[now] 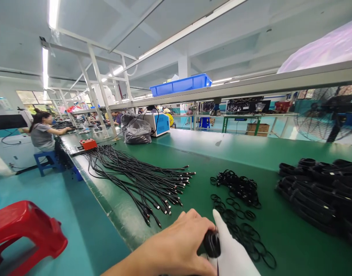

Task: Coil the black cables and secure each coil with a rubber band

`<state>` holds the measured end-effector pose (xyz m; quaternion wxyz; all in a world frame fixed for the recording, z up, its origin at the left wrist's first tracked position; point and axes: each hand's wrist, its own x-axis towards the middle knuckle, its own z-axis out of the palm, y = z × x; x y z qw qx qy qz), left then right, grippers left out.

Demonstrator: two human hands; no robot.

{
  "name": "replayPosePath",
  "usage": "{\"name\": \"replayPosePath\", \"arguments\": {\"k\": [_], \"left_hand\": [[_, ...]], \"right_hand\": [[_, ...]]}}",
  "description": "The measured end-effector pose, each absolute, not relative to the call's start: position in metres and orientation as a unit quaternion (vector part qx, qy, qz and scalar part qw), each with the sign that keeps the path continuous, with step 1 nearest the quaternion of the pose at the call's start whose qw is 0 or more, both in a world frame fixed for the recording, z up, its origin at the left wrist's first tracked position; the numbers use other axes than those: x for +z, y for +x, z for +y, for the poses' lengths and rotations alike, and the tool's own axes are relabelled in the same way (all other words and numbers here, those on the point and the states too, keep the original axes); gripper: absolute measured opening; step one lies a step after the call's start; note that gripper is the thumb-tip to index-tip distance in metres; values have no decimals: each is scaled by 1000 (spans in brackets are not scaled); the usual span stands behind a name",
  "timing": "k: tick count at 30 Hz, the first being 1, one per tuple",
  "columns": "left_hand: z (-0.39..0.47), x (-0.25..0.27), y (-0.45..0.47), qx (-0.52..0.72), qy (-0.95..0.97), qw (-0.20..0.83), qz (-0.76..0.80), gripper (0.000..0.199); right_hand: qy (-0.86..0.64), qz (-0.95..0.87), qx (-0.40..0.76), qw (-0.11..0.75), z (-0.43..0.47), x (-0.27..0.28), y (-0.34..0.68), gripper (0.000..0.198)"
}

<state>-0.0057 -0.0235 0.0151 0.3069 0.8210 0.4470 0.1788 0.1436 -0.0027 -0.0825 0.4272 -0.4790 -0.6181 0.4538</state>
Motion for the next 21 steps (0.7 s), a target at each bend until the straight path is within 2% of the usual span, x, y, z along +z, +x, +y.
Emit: {"name": "replayPosePath", "arguments": {"k": [3,5,7,10,13,16,19,21], "left_hand": [[-10,13,-4,119,841,256,462,24],[2,13,-10,75,821,327,463,22],[11,14,-20,72,777,435,449,16],[15,15,-33,134,738,495,439,16],[11,13,-34,186,727,486,448,23],[-5,8,-24,222,722,428,496,23],[-29,2,-10,262,753,280,534,24],[-40,-3,-4,278,774,223,524,21]], "right_hand": [[-517,-606,446,408,-8,-77,146,72],[-516,-605,449,407,-10,-69,144,68],[-529,-585,469,398,-11,-59,140,52],[-503,-529,594,338,-11,-42,139,26],[-378,-485,722,317,-10,-30,142,25],[-370,-454,742,325,-9,-26,144,34],[-427,-495,670,350,-8,-21,149,36],[-418,-542,636,357,-10,-17,154,37]]}}
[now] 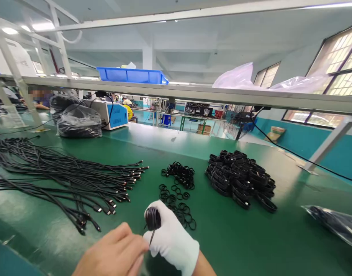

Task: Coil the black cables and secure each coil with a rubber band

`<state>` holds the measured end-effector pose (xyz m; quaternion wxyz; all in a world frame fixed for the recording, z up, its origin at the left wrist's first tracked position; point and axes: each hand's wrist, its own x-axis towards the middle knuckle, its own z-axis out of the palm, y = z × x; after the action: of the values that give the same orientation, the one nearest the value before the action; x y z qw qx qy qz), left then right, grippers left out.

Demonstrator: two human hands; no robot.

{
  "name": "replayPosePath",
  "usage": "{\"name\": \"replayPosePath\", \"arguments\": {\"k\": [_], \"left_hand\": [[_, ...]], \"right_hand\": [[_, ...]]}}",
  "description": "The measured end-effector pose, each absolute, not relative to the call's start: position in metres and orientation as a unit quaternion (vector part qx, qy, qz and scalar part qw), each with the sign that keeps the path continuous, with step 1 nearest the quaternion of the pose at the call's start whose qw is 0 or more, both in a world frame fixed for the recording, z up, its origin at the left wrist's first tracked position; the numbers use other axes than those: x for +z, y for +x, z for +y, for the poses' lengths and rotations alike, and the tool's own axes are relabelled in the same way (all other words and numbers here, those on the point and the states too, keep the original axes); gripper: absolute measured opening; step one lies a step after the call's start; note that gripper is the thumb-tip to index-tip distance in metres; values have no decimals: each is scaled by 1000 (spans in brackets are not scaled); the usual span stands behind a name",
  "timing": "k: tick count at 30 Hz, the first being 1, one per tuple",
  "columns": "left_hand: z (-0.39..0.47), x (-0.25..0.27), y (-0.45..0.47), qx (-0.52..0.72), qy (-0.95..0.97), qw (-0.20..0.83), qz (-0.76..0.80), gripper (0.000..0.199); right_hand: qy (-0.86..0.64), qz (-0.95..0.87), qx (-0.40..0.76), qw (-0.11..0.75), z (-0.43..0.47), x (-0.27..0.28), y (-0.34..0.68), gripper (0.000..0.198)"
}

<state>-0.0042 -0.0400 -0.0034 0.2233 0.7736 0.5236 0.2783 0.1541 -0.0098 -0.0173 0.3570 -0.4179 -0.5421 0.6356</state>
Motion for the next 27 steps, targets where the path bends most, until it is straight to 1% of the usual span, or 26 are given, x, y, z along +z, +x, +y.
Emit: {"name": "replayPosePath", "arguments": {"k": [2,4,6,8,10,11,14,17,19,21,23,25,27], "left_hand": [[-40,-7,-4,255,775,256,518,21],[-31,-7,-7,207,761,331,518,26],[-21,-4,-12,191,745,403,495,27],[-14,1,-14,240,710,466,469,16],[-13,5,-12,320,659,515,446,5],[-13,6,-9,357,631,535,434,4],[-16,3,2,416,564,586,408,6],[-14,-5,9,430,509,640,383,14],[-12,-10,9,433,485,663,371,18],[-11,-11,5,443,479,652,387,17],[-12,-7,0,462,515,577,434,13],[-13,2,-4,453,588,476,472,20],[-12,12,-6,393,671,419,469,29]], "right_hand": [[-360,-556,670,335,-13,-16,159,43],[-282,-526,736,320,-15,-19,162,53],[-201,-485,780,340,-15,-26,162,61],[-151,-460,792,372,-12,-32,162,61],[-127,-452,802,371,-9,-35,161,58],[-120,-451,807,363,-8,-36,160,57],[-103,-454,811,355,-7,-38,159,55],[-121,-461,804,356,-8,-40,160,56],[-138,-463,801,354,-8,-41,161,61],[-153,-453,802,358,-7,-41,162,68],[-163,-434,812,354,-5,-40,163,72],[-158,-418,834,325,-5,-39,163,75],[-142,-405,856,288,-6,-40,162,77]]}}
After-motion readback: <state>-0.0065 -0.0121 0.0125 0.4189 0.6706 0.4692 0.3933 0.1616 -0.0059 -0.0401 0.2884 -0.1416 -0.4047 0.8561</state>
